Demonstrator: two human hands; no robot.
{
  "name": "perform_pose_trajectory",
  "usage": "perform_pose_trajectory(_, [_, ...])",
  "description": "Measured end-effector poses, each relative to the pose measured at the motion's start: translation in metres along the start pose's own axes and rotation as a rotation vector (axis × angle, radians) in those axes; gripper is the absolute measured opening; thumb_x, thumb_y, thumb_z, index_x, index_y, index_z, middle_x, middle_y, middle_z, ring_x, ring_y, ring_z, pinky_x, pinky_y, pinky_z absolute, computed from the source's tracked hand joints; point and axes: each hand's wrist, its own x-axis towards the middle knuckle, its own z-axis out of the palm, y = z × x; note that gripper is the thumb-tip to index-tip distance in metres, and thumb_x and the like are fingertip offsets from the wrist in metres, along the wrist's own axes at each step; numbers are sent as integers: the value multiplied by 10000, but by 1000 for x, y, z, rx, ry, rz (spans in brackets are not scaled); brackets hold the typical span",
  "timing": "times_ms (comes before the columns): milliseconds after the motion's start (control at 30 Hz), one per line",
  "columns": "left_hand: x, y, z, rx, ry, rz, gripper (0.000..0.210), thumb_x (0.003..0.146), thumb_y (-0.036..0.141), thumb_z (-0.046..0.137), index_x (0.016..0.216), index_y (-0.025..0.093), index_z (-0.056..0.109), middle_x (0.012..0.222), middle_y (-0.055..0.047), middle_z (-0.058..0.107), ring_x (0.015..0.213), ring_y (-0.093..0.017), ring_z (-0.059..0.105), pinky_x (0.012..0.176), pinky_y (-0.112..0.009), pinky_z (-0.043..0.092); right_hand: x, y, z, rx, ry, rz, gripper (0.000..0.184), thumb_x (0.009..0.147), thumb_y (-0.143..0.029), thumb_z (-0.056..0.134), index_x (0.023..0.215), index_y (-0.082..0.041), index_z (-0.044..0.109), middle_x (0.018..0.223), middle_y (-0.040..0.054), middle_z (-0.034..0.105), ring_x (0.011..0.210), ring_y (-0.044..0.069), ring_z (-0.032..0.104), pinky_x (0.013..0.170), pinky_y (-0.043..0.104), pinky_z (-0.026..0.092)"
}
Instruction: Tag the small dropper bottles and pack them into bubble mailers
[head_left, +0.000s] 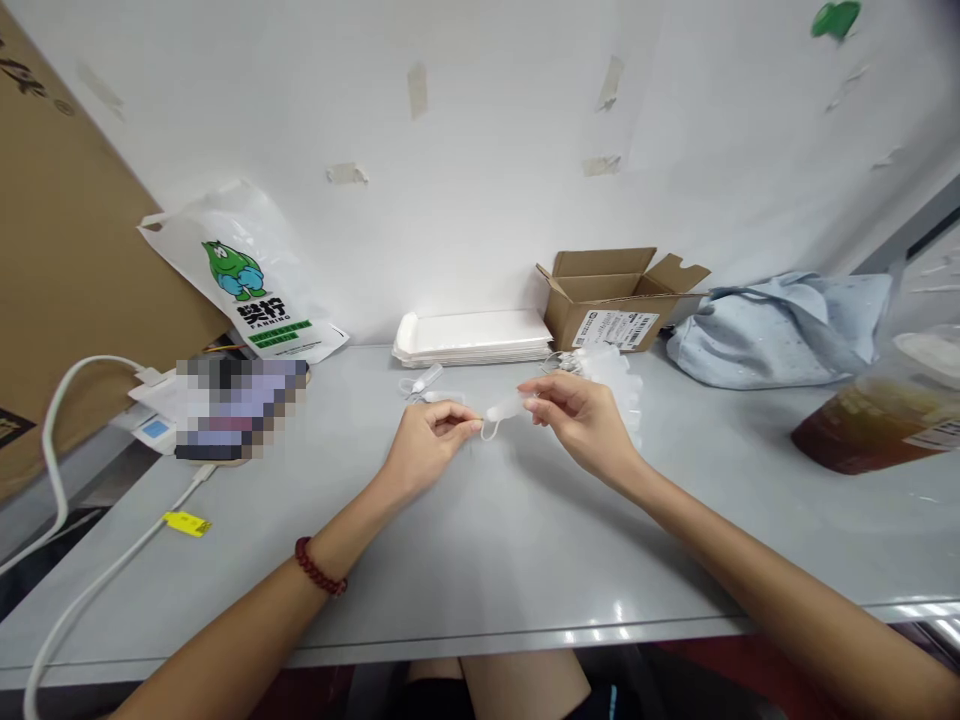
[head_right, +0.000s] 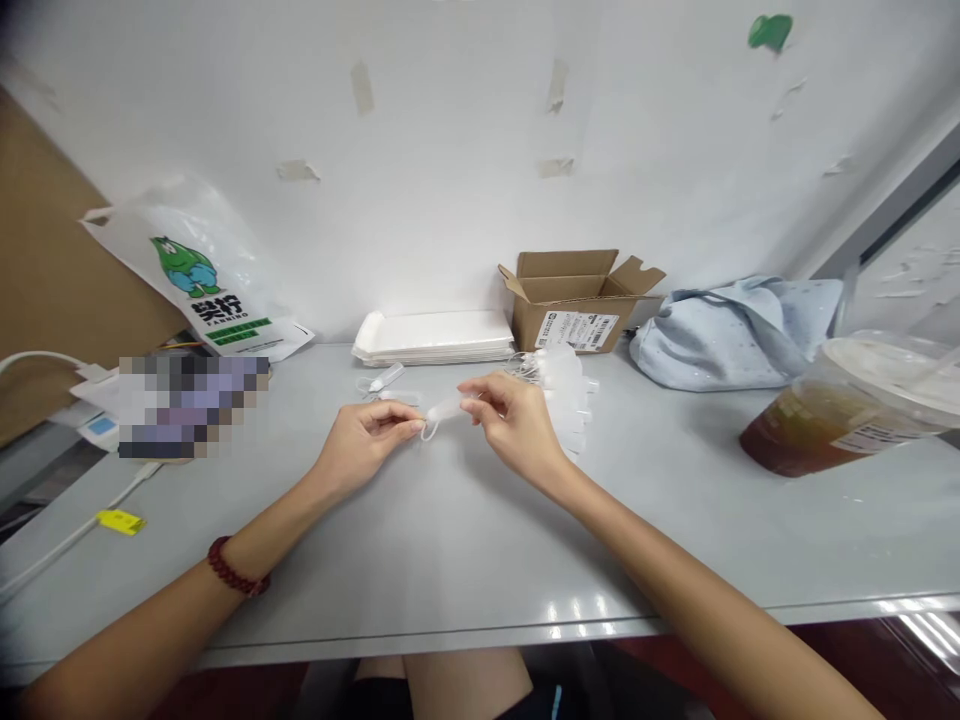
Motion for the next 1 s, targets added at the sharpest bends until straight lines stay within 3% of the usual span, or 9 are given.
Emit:
perform_pose_trajectory(133, [0,-1,2,-7,33,-30,102,677,266,710,672,164,703,684,-19,675,651,-141,573,645,-270,457,3,3,1,43,-6,49,153,774,-234,590,860,-150,684,675,18,634,548,120,557,538,274,429])
perform_pose_trajectory(367, [16,-5,-9,-335,-54,-182,285,764,408,670,776,128,722,835,-91,694,733,-151,591,642,-271,465,13,2,-9,140,44,128,198,750,-260,603,879,-130,677,592,4,625,553,126,561,540,270,428])
perform_pose_trajectory(467, [18,-5,-13,-350,-75,-234,324,778,433,659,831,119,715,877,-111,696,747,-156,599,629,-273,471,15,2,-11,145,73,120,197,744,-271,616,875,-139,680,603,4,637,556,125,562,542,270,435])
perform_pose_trajectory(633, [12,-2,-6,-175,-163,-165,253,767,390,664,761,138,686,791,-61,668,658,-121,566,590,-251,453,10,2,-4,115,40,111,209,758,-280,608,899,-143,678,612,11,651,554,132,574,519,270,438])
perform_pose_trajectory(800, [12,0,-14,89,-193,-42,234,778,374,624,721,152,670,640,-13,601,562,-113,510,555,-255,412,16,6,-13,-64,-114,18,203,787,-269,586,926,-152,675,688,37,680,591,153,608,571,299,475])
perform_pose_trajectory(900, [17,3,-32,257,-260,-2,239,769,344,610,618,162,651,569,2,553,548,-118,475,549,-255,365,29,16,-35,-322,46,-173,128,798,-232,568,842,-178,676,825,68,685,735,184,631,686,332,493])
perform_pose_trajectory(1000, [22,3,-50,400,-344,-44,224,743,323,605,583,174,653,546,-2,550,537,-129,468,535,-259,332,42,32,-60,-538,185,-215,160,828,-198,515,831,-187,674,849,78,675,767,195,616,707,340,484])
